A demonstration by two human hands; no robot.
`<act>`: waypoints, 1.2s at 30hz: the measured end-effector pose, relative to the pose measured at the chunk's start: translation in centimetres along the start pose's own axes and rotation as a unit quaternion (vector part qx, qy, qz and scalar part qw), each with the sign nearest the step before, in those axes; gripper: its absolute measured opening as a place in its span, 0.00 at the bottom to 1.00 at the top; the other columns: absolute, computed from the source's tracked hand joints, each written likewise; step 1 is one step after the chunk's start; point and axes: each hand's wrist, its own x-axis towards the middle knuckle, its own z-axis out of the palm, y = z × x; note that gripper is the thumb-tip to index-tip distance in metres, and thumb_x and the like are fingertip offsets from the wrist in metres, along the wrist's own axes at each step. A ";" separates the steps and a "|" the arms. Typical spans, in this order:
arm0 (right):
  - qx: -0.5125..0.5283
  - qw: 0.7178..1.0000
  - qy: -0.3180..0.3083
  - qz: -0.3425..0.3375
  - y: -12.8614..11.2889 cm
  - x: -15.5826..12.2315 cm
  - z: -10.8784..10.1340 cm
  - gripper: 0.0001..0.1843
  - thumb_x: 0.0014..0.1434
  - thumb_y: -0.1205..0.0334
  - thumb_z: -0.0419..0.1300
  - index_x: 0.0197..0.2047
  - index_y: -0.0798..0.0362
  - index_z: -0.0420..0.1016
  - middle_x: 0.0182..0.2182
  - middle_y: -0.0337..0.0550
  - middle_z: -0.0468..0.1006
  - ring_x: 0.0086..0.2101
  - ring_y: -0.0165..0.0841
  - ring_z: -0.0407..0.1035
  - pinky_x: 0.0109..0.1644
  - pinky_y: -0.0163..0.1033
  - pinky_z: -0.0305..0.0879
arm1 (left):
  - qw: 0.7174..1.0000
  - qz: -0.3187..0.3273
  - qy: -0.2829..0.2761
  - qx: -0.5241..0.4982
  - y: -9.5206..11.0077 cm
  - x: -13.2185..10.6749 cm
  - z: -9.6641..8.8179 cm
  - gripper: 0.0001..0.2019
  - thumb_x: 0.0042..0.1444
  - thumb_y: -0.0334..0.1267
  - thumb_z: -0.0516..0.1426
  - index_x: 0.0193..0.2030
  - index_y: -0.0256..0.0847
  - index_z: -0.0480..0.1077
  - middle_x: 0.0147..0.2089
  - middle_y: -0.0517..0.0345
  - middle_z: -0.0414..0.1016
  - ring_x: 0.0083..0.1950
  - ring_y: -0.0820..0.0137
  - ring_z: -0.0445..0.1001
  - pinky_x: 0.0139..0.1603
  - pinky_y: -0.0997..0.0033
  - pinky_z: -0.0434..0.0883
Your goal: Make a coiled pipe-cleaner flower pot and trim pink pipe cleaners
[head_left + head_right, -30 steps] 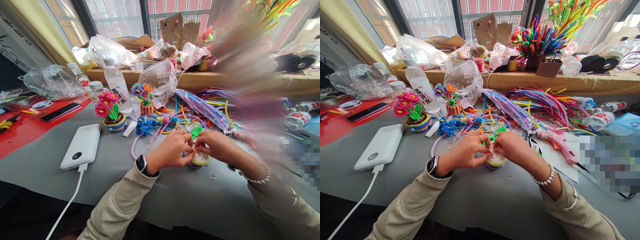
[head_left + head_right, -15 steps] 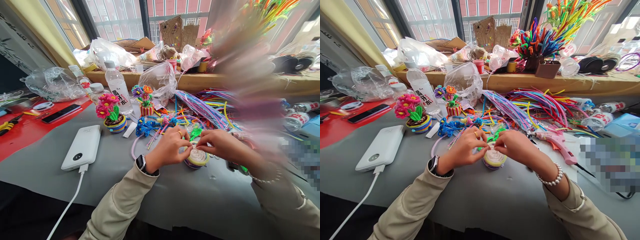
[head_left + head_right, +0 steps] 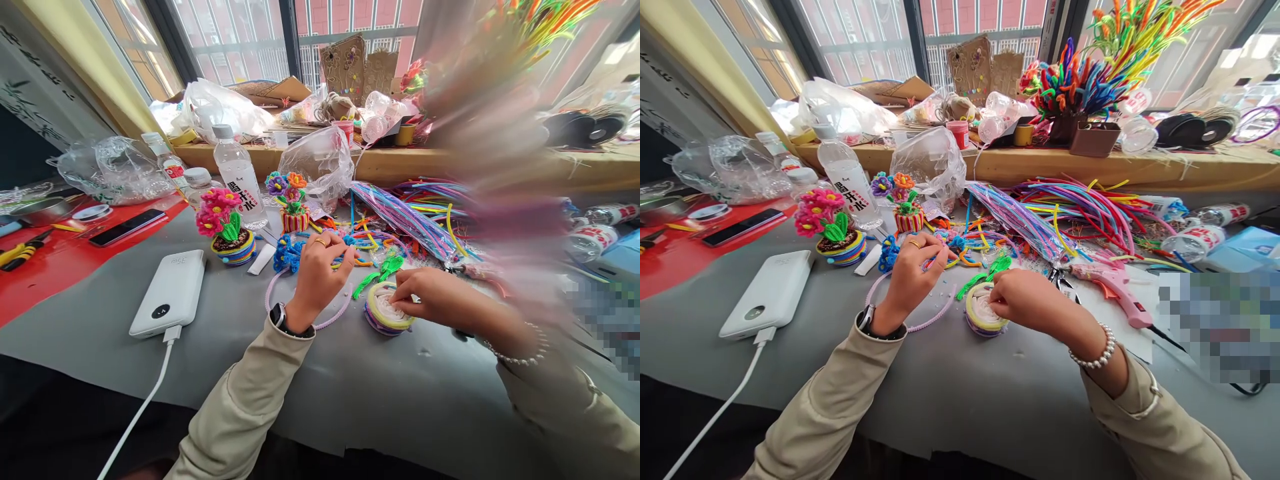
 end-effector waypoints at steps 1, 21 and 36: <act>0.007 1.000 0.007 -0.006 0.2 -0.1 -0.2 0.13 0.54 0.62 0.52 0.28 0.53 0.77 0.26 0.41 0.71 0.26 0.26 0.63 0.30 0.32 0.54 | 1.000 -0.001 0.000 0.001 -0.1 0.0 0.0 0.14 0.56 0.39 0.48 0.30 0.41 0.74 0.33 0.55 0.69 0.39 0.69 0.64 0.44 0.66 0.61; 0.012 1.000 0.022 0.003 0.3 0.2 0.1 0.11 0.53 0.65 0.54 0.35 0.48 0.78 0.32 0.41 0.75 0.30 0.28 0.67 0.35 0.33 0.58 | 0.995 -0.079 0.024 0.059 -2.2 0.7 0.0 0.15 0.56 0.41 0.47 0.32 0.40 0.74 0.33 0.54 0.71 0.39 0.68 0.67 0.45 0.66 0.61; -0.017 0.997 0.039 0.059 -0.2 0.4 0.9 0.09 0.52 0.64 0.54 0.30 0.51 0.76 0.32 0.41 0.76 0.31 0.31 0.68 0.30 0.33 0.56 | 0.979 -0.144 0.092 0.108 -4.2 1.2 -1.6 0.14 0.51 0.35 0.50 0.44 0.38 0.68 0.34 0.54 0.72 0.37 0.67 0.68 0.43 0.66 0.64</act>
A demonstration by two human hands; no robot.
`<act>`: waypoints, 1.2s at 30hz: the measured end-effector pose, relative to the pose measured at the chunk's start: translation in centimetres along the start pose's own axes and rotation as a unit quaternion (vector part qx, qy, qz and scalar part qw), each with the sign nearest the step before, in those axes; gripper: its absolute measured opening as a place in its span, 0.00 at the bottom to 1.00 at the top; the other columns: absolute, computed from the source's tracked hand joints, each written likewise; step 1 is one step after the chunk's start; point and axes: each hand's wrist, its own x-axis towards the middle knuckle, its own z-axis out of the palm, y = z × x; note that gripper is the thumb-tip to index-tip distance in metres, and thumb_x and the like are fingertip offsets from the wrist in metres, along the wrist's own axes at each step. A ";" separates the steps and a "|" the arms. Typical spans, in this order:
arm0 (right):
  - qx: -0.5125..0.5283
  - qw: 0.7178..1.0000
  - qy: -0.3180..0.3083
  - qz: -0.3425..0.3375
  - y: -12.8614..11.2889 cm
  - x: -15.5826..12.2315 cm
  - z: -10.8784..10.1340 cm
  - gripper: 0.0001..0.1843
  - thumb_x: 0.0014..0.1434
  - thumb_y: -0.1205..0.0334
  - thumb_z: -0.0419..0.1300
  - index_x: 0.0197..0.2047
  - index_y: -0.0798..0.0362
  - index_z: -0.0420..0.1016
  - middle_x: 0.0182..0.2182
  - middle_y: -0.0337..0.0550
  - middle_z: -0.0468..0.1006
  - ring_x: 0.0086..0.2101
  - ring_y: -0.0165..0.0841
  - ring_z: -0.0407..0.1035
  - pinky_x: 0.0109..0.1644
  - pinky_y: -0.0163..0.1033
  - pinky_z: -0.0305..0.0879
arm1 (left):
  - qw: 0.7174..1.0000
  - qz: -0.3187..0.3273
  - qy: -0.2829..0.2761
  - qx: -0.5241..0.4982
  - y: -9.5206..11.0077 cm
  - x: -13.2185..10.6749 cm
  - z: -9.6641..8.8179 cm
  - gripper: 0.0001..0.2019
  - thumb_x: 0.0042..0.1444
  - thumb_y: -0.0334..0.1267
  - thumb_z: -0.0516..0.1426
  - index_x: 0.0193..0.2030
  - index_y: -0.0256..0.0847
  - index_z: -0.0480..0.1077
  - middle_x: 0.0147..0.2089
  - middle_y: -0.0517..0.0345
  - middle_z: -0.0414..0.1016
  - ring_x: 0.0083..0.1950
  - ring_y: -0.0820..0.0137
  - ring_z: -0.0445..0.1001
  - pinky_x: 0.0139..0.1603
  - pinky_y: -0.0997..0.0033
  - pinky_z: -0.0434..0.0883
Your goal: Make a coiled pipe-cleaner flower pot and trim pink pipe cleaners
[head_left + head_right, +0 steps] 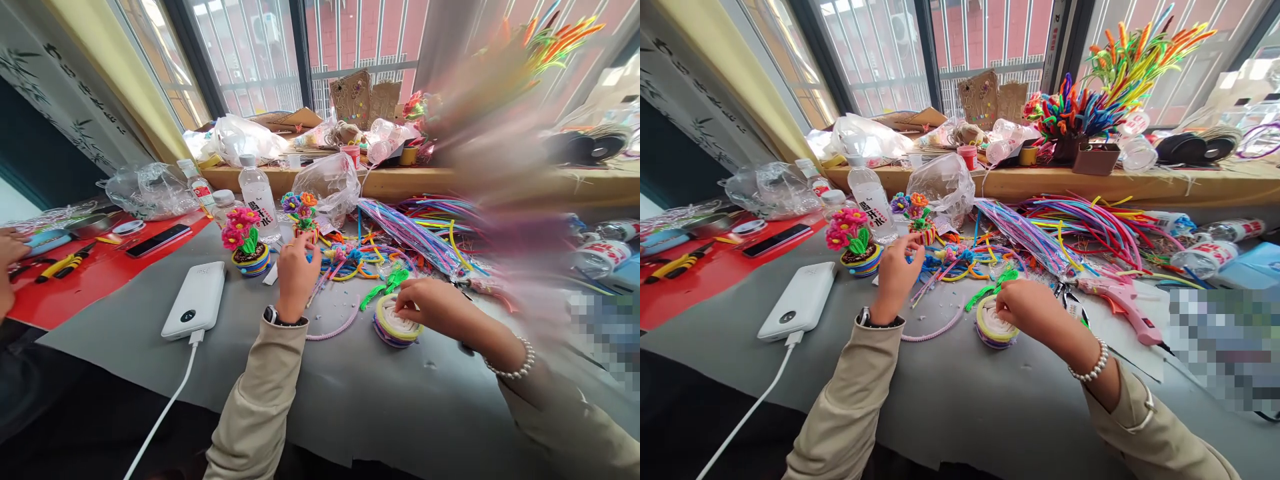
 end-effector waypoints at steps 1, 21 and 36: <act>-0.008 1.000 0.003 0.009 -0.1 0.1 0.2 0.09 0.51 0.64 0.53 0.29 0.51 0.75 0.31 0.40 0.75 0.31 0.31 0.68 0.29 0.33 0.54 | 1.000 -0.018 0.023 -0.003 -0.4 0.3 -0.5 0.16 0.51 0.35 0.50 0.46 0.37 0.66 0.34 0.54 0.72 0.35 0.68 0.68 0.41 0.67 0.64; 0.011 0.990 -0.007 0.142 -0.9 0.0 0.5 0.09 0.49 0.63 0.52 0.26 0.53 0.73 0.31 0.44 0.75 0.31 0.34 0.67 0.28 0.34 0.52 | 0.952 0.148 -0.220 0.155 -0.6 1.3 -3.3 0.11 0.50 0.36 0.55 0.40 0.42 0.73 0.46 0.53 0.71 0.49 0.63 0.65 0.49 0.65 0.62; 0.011 0.991 -0.020 0.134 -0.5 -0.1 0.7 0.09 0.50 0.61 0.52 0.27 0.51 0.73 0.31 0.43 0.75 0.31 0.33 0.67 0.27 0.34 0.52 | 0.968 -0.001 -0.224 0.112 0.8 1.9 1.3 0.08 0.44 0.31 0.54 0.27 0.34 0.75 0.35 0.42 0.75 0.43 0.55 0.69 0.43 0.60 0.62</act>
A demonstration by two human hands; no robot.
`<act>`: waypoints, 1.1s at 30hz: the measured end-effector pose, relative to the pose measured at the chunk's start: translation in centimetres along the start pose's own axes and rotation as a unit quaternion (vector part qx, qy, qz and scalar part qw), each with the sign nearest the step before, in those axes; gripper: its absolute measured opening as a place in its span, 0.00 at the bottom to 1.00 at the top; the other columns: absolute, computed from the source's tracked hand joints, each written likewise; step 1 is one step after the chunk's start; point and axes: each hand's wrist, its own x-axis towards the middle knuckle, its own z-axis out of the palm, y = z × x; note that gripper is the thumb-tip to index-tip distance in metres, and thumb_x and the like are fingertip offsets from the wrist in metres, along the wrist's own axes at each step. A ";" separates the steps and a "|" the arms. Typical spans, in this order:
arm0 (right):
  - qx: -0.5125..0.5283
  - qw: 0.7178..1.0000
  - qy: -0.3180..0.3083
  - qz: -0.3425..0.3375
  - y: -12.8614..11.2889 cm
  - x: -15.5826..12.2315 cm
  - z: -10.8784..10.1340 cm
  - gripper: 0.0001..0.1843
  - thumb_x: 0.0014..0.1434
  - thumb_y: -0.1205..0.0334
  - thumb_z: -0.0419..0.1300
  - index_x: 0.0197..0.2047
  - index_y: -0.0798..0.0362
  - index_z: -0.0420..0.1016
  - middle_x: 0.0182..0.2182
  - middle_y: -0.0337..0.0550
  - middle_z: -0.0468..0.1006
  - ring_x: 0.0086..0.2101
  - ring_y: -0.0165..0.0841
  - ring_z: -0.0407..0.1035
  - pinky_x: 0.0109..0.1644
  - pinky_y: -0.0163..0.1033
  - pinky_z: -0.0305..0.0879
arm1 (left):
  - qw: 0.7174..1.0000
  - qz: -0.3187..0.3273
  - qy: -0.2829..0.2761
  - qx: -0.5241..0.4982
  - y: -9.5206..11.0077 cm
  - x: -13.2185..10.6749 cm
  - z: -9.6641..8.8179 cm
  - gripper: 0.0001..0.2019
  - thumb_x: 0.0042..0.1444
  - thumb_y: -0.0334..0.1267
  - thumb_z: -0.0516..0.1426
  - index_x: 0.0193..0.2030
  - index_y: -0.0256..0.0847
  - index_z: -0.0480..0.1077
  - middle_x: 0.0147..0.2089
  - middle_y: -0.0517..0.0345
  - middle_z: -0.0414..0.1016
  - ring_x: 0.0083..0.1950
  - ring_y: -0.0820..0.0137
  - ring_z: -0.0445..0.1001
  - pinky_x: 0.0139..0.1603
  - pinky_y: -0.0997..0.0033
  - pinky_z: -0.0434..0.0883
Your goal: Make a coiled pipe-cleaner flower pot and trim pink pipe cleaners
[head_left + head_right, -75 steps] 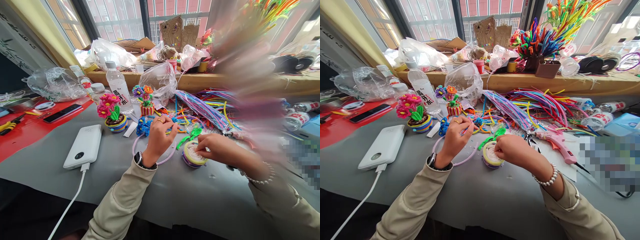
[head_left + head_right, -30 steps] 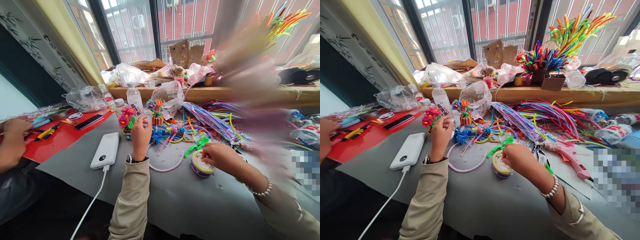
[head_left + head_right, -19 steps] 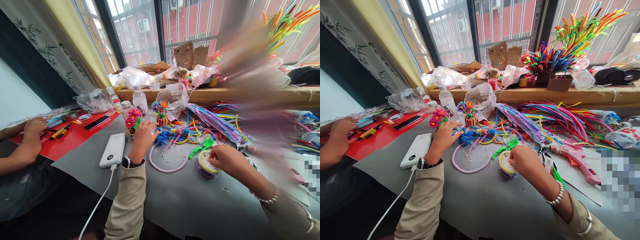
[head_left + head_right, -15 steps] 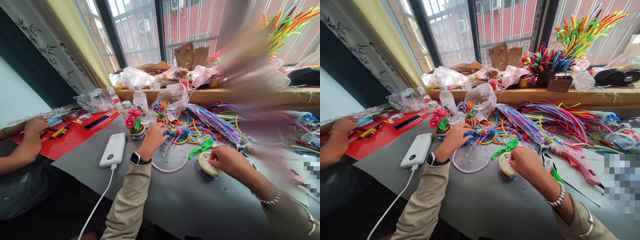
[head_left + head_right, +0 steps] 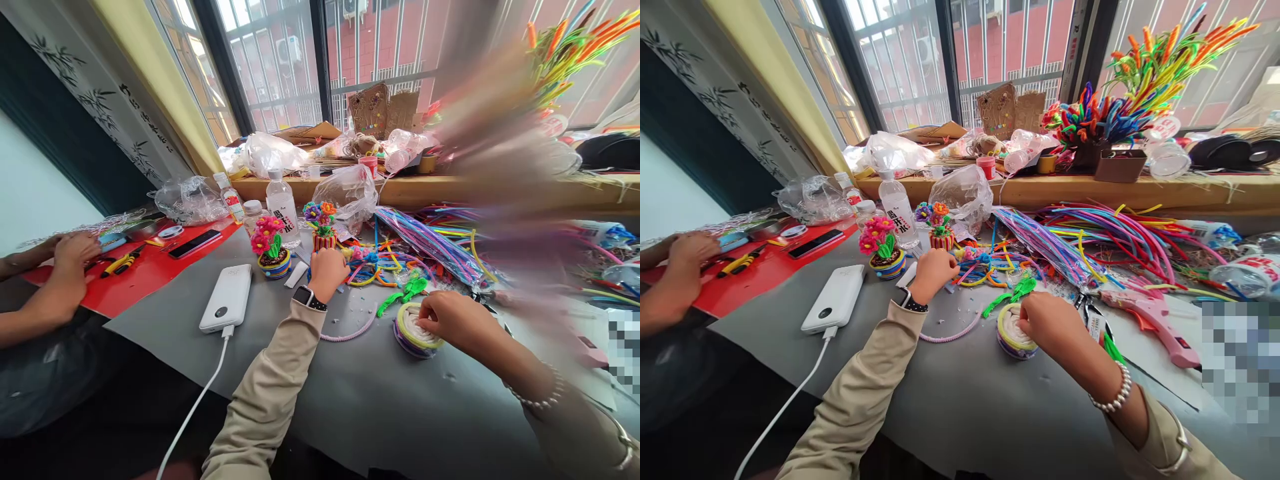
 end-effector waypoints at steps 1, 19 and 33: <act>-0.002 1.000 0.001 -0.001 0.0 0.0 0.0 0.09 0.50 0.61 0.52 0.27 0.51 0.73 0.31 0.43 0.75 0.31 0.33 0.68 0.27 0.34 0.52 | 1.000 -0.007 0.002 -0.028 -0.2 0.0 -0.3 0.09 0.45 0.33 0.54 0.27 0.35 0.75 0.34 0.45 0.76 0.41 0.58 0.70 0.41 0.62 0.63; 0.313 0.937 0.118 -0.105 1.4 -0.8 -3.2 0.23 0.53 0.44 0.48 0.30 0.55 0.75 0.26 0.41 0.74 0.24 0.27 0.63 0.28 0.31 0.57 | 0.653 -0.024 -0.146 -0.743 6.2 -2.2 -2.4 0.12 0.35 0.36 0.65 0.28 0.34 0.71 0.28 0.60 0.74 0.28 0.77 0.72 0.39 0.70 0.68; 0.557 0.819 0.108 -0.089 0.5 0.8 -1.3 0.18 0.46 0.48 0.59 0.28 0.56 0.76 0.24 0.37 0.71 0.28 0.25 0.60 0.34 0.31 0.58 | 0.577 -0.010 -0.215 -0.788 7.9 -2.3 1.7 0.13 0.35 0.36 0.65 0.30 0.35 0.72 0.29 0.58 0.75 0.30 0.76 0.71 0.34 0.73 0.64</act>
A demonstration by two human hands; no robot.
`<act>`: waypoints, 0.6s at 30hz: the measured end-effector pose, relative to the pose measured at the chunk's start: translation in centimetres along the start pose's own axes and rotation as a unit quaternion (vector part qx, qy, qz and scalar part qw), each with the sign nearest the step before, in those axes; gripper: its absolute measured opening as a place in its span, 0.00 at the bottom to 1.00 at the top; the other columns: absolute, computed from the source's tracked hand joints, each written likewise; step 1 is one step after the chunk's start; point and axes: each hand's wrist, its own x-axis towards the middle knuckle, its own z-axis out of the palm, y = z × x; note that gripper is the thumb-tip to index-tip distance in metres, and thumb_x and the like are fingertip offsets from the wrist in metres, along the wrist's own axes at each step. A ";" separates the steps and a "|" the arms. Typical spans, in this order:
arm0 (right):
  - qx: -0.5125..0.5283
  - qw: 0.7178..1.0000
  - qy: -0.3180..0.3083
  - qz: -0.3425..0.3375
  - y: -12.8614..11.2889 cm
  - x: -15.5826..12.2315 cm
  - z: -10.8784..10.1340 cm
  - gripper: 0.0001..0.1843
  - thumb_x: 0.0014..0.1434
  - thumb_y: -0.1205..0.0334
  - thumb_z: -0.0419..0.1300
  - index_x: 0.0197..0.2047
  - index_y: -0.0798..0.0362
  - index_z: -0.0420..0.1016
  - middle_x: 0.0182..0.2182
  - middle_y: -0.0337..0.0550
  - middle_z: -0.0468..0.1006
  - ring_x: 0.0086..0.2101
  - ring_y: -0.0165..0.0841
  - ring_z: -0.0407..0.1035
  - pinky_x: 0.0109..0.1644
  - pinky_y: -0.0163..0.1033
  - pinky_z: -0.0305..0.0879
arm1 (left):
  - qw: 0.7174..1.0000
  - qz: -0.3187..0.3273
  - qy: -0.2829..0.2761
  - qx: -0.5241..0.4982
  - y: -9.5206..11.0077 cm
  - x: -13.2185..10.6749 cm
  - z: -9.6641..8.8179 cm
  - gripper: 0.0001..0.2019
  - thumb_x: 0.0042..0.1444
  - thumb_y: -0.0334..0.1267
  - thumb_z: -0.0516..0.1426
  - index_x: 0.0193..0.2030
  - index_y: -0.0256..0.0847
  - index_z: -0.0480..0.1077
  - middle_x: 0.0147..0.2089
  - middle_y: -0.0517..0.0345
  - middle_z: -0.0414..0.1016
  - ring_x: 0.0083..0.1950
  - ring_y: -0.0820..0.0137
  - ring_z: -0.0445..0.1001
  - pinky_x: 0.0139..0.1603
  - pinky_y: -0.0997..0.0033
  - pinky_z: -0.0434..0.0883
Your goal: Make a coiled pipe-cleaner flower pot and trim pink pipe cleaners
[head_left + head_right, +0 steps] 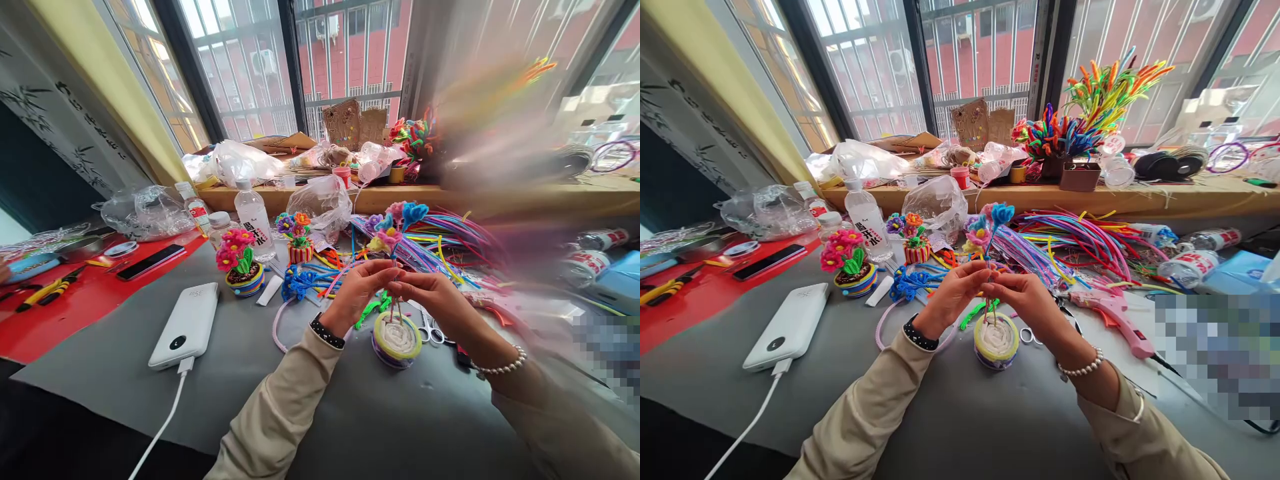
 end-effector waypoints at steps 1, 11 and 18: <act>0.007 1.000 0.003 0.000 0.1 0.0 0.0 0.18 0.45 0.48 0.60 0.30 0.55 0.76 0.25 0.38 0.72 0.29 0.25 0.62 0.36 0.32 0.59 | 1.000 -0.013 -0.008 0.000 -0.1 0.0 -0.1 0.14 0.35 0.36 0.65 0.31 0.35 0.72 0.30 0.57 0.75 0.30 0.75 0.71 0.35 0.73 0.64; -0.033 0.999 -0.010 0.004 0.6 0.3 -0.2 0.19 0.45 0.47 0.59 0.33 0.54 0.78 0.32 0.41 0.77 0.34 0.31 0.68 0.40 0.36 0.62 | 0.999 0.021 0.000 0.037 -0.2 -0.1 -0.2 0.10 0.34 0.36 0.65 0.26 0.35 0.73 0.26 0.61 0.73 0.27 0.78 0.68 0.33 0.75 0.63; -0.080 0.994 0.069 -0.015 0.0 0.4 -2.0 0.22 0.43 0.46 0.61 0.36 0.55 0.76 0.30 0.42 0.76 0.30 0.30 0.67 0.34 0.33 0.62 | 0.996 0.048 0.021 0.075 -0.2 0.0 -0.4 0.11 0.34 0.37 0.65 0.25 0.35 0.71 0.26 0.61 0.73 0.29 0.78 0.69 0.34 0.77 0.64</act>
